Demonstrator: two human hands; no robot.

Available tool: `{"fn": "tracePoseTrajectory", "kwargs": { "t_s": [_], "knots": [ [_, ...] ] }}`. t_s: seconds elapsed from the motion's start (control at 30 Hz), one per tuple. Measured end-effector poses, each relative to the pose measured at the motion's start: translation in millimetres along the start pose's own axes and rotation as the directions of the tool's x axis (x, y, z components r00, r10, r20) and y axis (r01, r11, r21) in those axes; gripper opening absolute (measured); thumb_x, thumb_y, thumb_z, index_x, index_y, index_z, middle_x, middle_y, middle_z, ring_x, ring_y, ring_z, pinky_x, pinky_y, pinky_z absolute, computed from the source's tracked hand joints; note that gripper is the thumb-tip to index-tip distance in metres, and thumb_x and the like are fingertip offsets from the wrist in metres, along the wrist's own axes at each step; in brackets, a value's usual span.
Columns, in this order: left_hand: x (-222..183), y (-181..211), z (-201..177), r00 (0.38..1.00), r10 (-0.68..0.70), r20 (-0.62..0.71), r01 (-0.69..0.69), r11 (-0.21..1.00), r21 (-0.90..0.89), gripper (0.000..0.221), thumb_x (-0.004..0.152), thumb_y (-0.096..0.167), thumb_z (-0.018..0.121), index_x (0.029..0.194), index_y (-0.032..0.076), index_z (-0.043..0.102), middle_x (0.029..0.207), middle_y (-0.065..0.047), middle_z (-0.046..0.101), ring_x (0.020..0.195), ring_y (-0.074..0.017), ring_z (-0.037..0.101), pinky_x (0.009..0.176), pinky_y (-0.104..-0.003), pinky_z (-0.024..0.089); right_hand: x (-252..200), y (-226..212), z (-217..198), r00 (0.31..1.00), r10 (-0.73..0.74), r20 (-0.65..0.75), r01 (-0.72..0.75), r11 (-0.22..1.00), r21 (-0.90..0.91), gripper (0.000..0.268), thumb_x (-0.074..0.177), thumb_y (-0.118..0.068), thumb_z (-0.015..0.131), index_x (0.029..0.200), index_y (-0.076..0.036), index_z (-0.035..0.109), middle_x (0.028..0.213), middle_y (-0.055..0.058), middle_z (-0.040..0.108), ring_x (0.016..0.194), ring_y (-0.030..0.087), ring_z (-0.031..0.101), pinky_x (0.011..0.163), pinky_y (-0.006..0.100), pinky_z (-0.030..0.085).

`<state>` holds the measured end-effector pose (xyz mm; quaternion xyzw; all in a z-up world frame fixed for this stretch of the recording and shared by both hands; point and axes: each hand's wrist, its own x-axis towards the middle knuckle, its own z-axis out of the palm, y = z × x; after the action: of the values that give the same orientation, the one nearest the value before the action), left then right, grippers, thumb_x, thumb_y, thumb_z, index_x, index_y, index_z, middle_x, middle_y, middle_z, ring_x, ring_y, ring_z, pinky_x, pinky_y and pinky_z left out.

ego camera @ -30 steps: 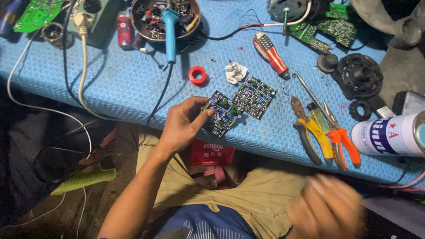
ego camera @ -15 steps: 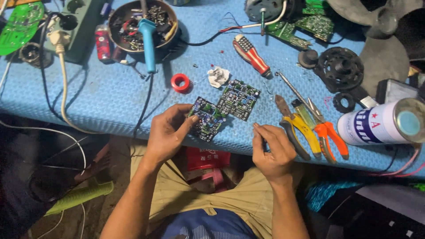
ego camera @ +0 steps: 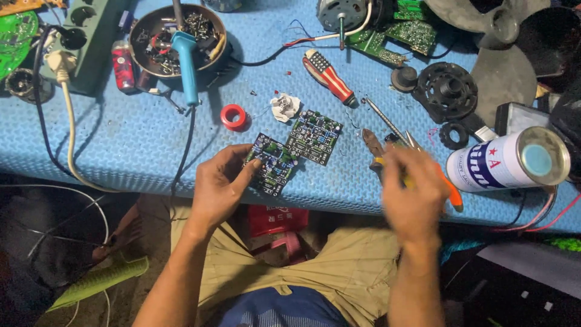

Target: Assembling and soldering various electronic components onto printed circuit boards at a repair station.

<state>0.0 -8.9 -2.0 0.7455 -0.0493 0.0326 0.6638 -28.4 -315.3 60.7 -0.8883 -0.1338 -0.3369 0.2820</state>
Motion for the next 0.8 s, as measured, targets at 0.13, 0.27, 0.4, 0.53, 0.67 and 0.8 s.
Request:
{"fn": "tracePoseTrajectory", "kwargs": {
  "t_s": [0.13,0.27,0.4,0.53,0.67,0.8],
  "knots": [
    [4.7,-6.5,6.6,0.996,0.074,-0.040,-0.064,0.976,0.208,0.026,0.094,0.021,0.072,0.118,0.010,0.073,0.105,-0.002,0.080,0.093,-0.0074,0.070,0.086,-0.025,0.054,12.6,51.8,-14.8,0.956,0.066,0.285,0.078,0.883,-0.463,0.026,0.093,-0.006,0.074,0.118,-0.003,0.079,0.113,0.014,0.077,0.098,0.036,0.064,0.092,0.045,0.048],
    [4.4,-11.5,4.1,0.993,0.070,-0.092,-0.045,0.968,0.248,0.028,0.094,0.027,0.072,0.120,0.016,0.074,0.081,0.005,0.069,0.067,-0.0065,0.051,0.066,-0.026,0.046,14.0,83.1,-4.1,0.897,0.179,0.403,0.091,0.819,-0.567,0.025,0.096,-0.028,0.073,0.115,-0.013,0.082,0.106,0.014,0.078,0.102,0.036,0.071,0.094,0.044,0.053],
    [4.4,-13.6,5.1,0.991,0.117,-0.068,-0.097,0.965,0.245,0.030,0.093,0.029,0.073,0.119,0.014,0.073,0.080,0.001,0.072,0.068,-0.0082,0.058,0.066,-0.028,0.048,1.8,111.3,0.4,0.896,0.229,0.380,0.071,0.771,-0.632,0.021,0.104,-0.023,0.067,0.118,-0.023,0.083,0.110,0.006,0.077,0.108,0.030,0.072,0.095,0.040,0.055],
    [4.4,-7.0,1.9,0.992,0.122,-0.024,-0.114,0.970,0.212,0.030,0.095,0.031,0.071,0.120,0.014,0.072,0.086,0.000,0.074,0.071,-0.0099,0.062,0.068,-0.029,0.047,-7.3,149.0,8.8,0.906,0.157,0.394,0.089,0.838,-0.539,0.025,0.104,-0.016,0.068,0.124,-0.013,0.083,0.107,0.016,0.075,0.107,0.034,0.071,0.108,0.041,0.053],
    [2.3,0.6,0.8,0.990,0.137,-0.032,-0.129,0.973,0.189,0.028,0.096,0.027,0.070,0.119,0.011,0.072,0.073,0.001,0.066,0.060,-0.0087,0.050,0.061,-0.029,0.041,-7.4,170.8,19.6,0.865,0.321,0.387,-0.070,0.840,-0.539,0.030,0.103,-0.031,0.072,0.127,-0.015,0.083,0.117,0.017,0.074,0.118,0.037,0.067,0.108,0.042,0.047],
    [1.8,2.6,1.0,0.995,0.098,-0.024,-0.092,0.979,0.183,0.030,0.096,0.027,0.070,0.121,0.012,0.072,0.077,0.000,0.070,0.053,-0.0082,0.043,0.056,-0.028,0.037,-9.2,174.9,19.6,0.887,0.273,0.373,-0.056,0.865,-0.498,0.022,0.105,-0.019,0.074,0.121,-0.007,0.082,0.110,0.021,0.070,0.111,0.038,0.067,0.106,0.043,0.049]
  ]
}}
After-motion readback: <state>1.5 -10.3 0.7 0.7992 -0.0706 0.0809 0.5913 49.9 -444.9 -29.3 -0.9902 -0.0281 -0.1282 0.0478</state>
